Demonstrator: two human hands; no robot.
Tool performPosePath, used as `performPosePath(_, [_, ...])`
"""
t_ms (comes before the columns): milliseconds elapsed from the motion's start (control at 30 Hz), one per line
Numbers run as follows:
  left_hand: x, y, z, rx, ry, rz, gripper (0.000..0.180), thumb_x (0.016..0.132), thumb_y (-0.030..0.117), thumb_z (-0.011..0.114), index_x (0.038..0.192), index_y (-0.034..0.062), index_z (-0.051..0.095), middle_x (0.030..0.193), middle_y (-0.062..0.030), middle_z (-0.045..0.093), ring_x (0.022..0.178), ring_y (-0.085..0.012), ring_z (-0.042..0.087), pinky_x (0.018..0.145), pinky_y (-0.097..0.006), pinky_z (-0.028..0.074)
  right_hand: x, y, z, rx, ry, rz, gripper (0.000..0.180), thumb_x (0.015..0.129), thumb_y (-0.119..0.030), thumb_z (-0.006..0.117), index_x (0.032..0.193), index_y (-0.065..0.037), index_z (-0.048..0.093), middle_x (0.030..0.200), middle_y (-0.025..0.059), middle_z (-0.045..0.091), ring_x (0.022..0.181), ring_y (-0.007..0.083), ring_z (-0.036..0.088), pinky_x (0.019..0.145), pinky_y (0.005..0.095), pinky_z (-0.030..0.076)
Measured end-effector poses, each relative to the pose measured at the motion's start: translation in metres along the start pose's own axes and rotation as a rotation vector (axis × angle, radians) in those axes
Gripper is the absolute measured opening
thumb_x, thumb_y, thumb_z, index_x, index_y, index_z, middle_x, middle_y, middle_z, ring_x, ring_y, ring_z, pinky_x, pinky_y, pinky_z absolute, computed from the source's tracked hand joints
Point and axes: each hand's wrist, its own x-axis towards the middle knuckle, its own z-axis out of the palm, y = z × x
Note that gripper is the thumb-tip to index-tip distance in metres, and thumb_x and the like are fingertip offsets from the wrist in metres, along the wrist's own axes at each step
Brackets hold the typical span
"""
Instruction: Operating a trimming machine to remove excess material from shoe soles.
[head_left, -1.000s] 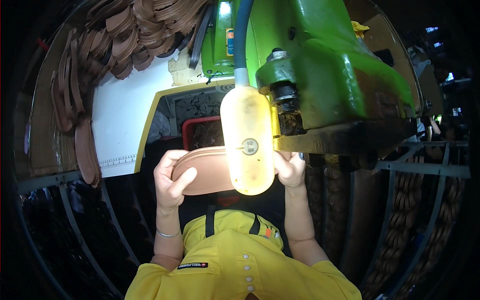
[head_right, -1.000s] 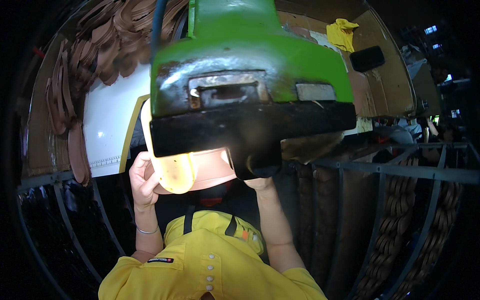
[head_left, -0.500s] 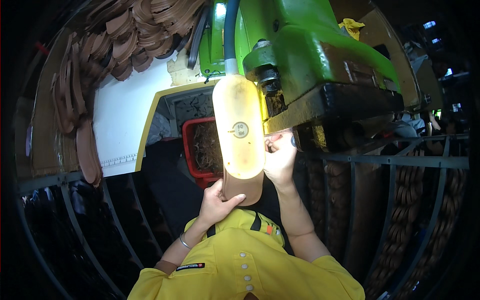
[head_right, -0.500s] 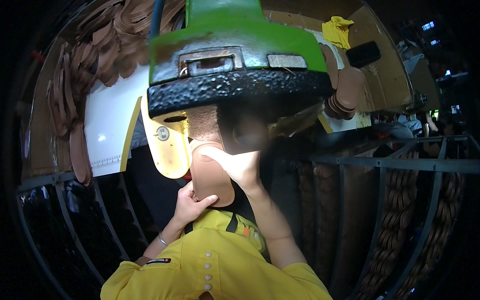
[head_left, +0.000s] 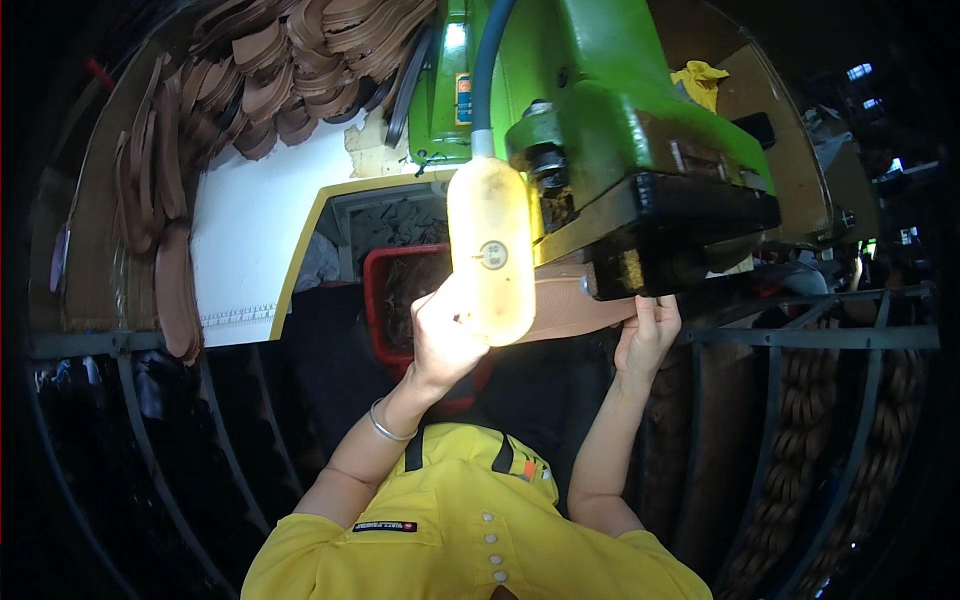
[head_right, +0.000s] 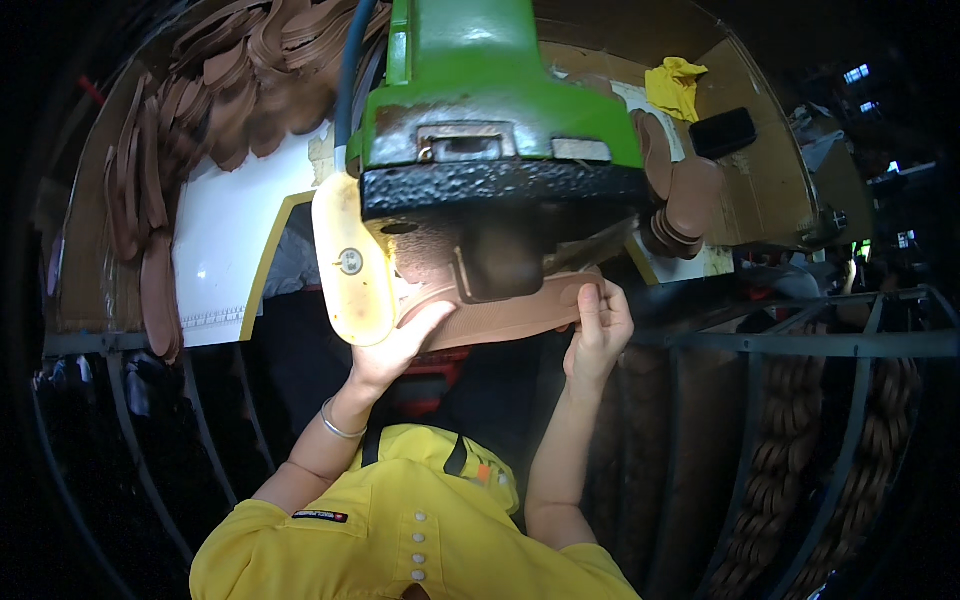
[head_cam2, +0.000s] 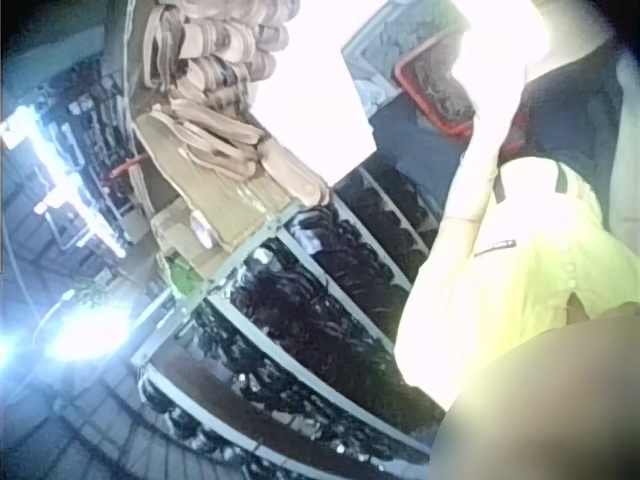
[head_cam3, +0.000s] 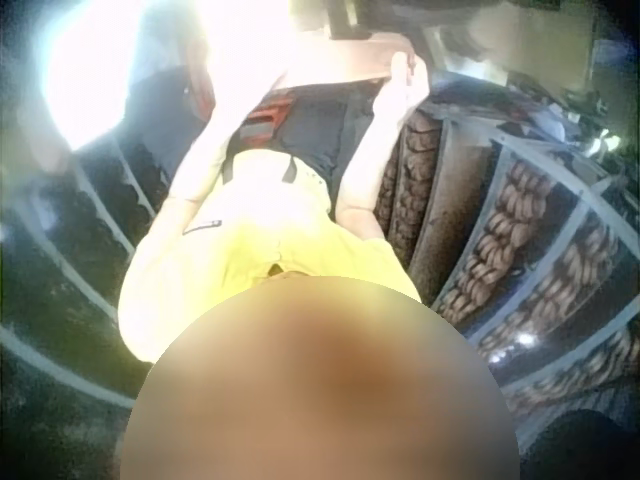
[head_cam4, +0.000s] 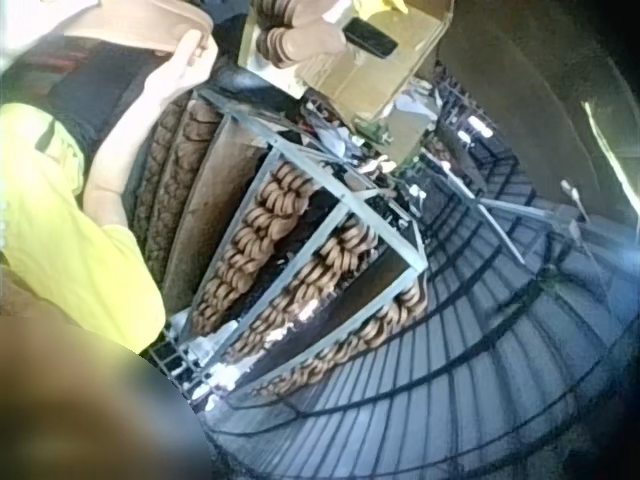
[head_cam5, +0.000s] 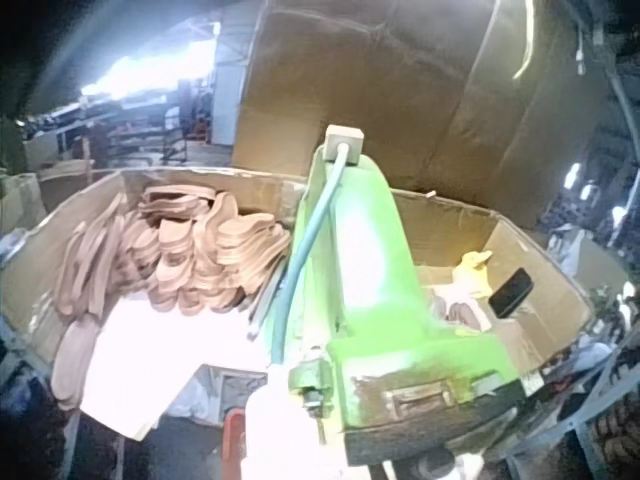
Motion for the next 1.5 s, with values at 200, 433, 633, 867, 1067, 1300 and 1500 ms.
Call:
performPosePath(200, [0.008,0.016,-0.021,-0.295,0.082,-0.253,0.012,0.077,-0.007,0.066,0.087,-0.0054,0.061,0.080,-0.0058,0.066,0.071,-0.0076,0.060,0.066,-0.022,0.049,-0.004,0.014,0.014,-0.026,-0.120,0.146,0.020,0.087,-0.015,0.065,0.093,0.001,0.055,0.072,0.0053,0.060,0.051,0.0071,0.052,0.039,0.0196,0.038])
performPosePath(433, [-0.006,0.007,-0.094,-0.286,0.144,-0.402,0.013,0.076,-0.003,0.070,0.082,-0.0035,0.059,0.076,-0.0056,0.065,0.068,-0.0069,0.058,0.064,-0.020,0.046,-0.034,0.009,0.064,0.041,-0.392,0.148,0.017,0.087,-0.006,0.064,0.100,0.002,0.057,0.084,0.0051,0.063,0.062,0.0042,0.054,0.049,0.0171,0.042])
performPosePath(633, [-0.025,-0.017,-0.142,-0.196,0.268,-0.319,0.021,0.096,0.016,0.051,0.097,-0.0052,0.055,0.089,-0.0125,0.060,0.079,-0.0177,0.062,0.060,-0.025,0.056,-0.023,-0.005,0.009,-0.098,-0.488,0.465,0.024,0.087,-0.014,0.063,0.105,0.002,0.059,0.077,0.0034,0.063,0.054,0.0044,0.055,0.043,0.0175,0.043])
performPosePath(867, [0.019,-0.111,-0.245,0.738,0.638,-0.074,0.042,0.086,0.018,0.067,0.121,0.0004,0.051,0.116,-0.0181,0.051,0.094,-0.0249,0.055,0.073,-0.034,0.049,0.007,-0.022,-0.070,0.309,-0.019,0.335,0.033,0.091,-0.024,0.056,0.115,-0.002,0.049,0.085,0.0150,0.061,0.059,0.0146,0.058,0.047,0.0256,0.045])
performPosePath(1067, [0.088,-0.179,-0.289,0.450,0.794,-0.328,0.066,0.086,0.026,0.069,0.134,-0.0033,0.035,0.126,-0.0248,0.042,0.101,-0.0282,0.055,0.084,-0.035,0.051,0.053,-0.003,0.035,0.826,-0.106,0.376,0.033,0.093,-0.012,0.051,0.121,0.005,0.048,0.099,0.0203,0.063,0.081,0.0248,0.064,0.071,0.0339,0.054])
performPosePath(1300, [0.119,-0.181,-0.287,0.038,0.810,-0.420,0.068,0.085,0.027,0.070,0.134,-0.0030,0.034,0.131,-0.0235,0.037,0.098,-0.0285,0.057,0.079,-0.036,0.054,0.157,0.072,0.127,1.065,-0.152,0.547,0.030,0.096,-0.013,0.047,0.116,0.010,0.047,0.105,0.0231,0.058,0.098,0.0290,0.060,0.086,0.0389,0.052])
performPosePath(1500, [0.108,-0.212,-0.338,1.122,0.910,-0.115,0.082,0.053,0.034,0.087,0.120,-0.0009,0.053,0.112,-0.0245,0.057,0.103,-0.0406,0.054,0.090,-0.052,0.042,0.104,0.092,0.091,0.787,-0.499,0.565,0.032,0.096,-0.024,0.048,0.114,0.003,0.055,0.112,0.0121,0.060,0.098,0.0219,0.060,0.087,0.0338,0.048])
